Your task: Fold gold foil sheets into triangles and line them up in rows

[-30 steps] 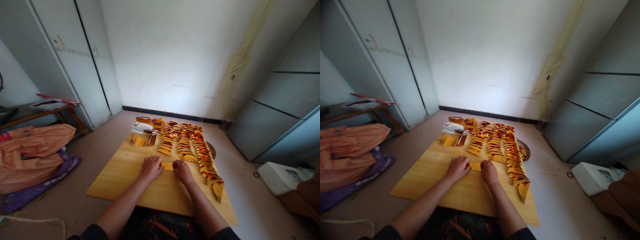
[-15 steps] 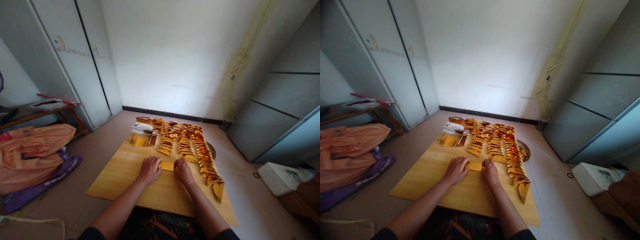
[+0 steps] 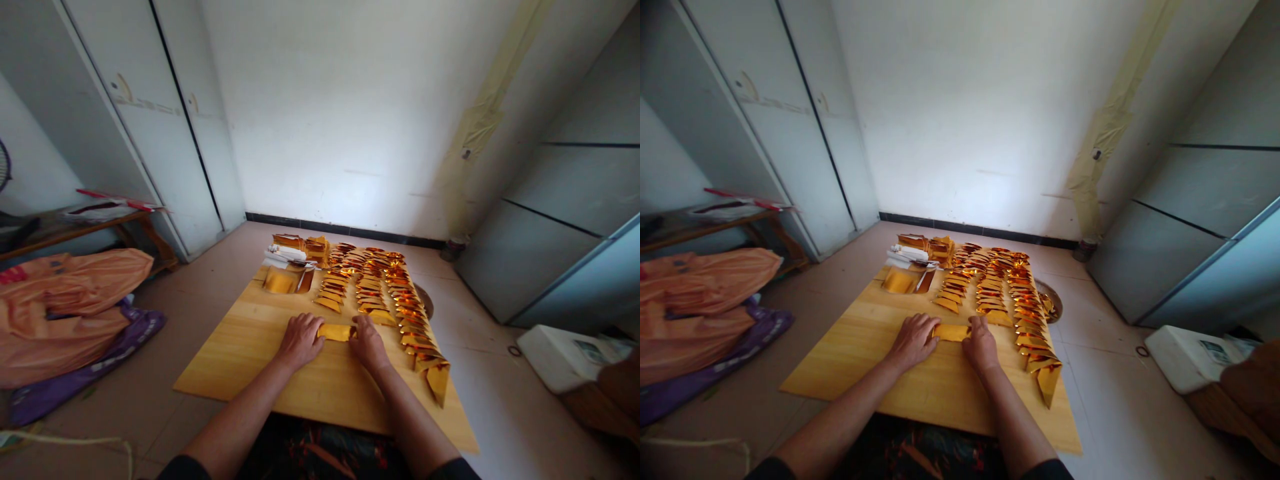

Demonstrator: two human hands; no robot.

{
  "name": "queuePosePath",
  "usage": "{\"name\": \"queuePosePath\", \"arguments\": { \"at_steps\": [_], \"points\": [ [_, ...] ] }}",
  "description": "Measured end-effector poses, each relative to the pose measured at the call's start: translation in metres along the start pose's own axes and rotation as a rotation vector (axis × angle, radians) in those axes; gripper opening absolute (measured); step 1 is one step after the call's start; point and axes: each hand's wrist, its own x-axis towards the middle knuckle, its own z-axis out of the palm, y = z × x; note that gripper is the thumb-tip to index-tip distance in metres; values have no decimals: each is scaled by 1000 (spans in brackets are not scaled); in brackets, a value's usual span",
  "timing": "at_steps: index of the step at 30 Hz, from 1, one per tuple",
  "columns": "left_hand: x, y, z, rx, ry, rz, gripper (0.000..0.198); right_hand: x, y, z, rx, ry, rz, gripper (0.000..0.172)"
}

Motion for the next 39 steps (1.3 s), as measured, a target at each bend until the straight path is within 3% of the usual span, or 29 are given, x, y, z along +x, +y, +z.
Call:
{"name": "queuePosePath", "arguments": {
  "at_steps": [4,10,16,23,27,29,34,39],
  "points": [
    [0,-1,1,5,11,5,31,1,0,0,-10,-27,-2,25],
    [0,-1,5,0,59,46,27,-1,-1,-1,82,56,-37,19],
    [-3,-1,3,-12,111,123,11,-7,0,-5,164,51,-78,17],
    [-6,-2,1,-63,108,154,17,-14,2,-7,157,21,-75,17],
    [-7,-1,1,-84,140,143,37,-14,0,-8,73,-28,-65,16],
    [-9,1,0,-66,163,156,37,-14,-1,-8,49,-35,-64,16],
    [-9,6,-9,-2,104,201,15,-13,-2,-8,18,-41,-76,19],
    [-7,8,-11,22,47,197,13,-20,-3,-10,-77,-1,-180,22]
  ]
}}
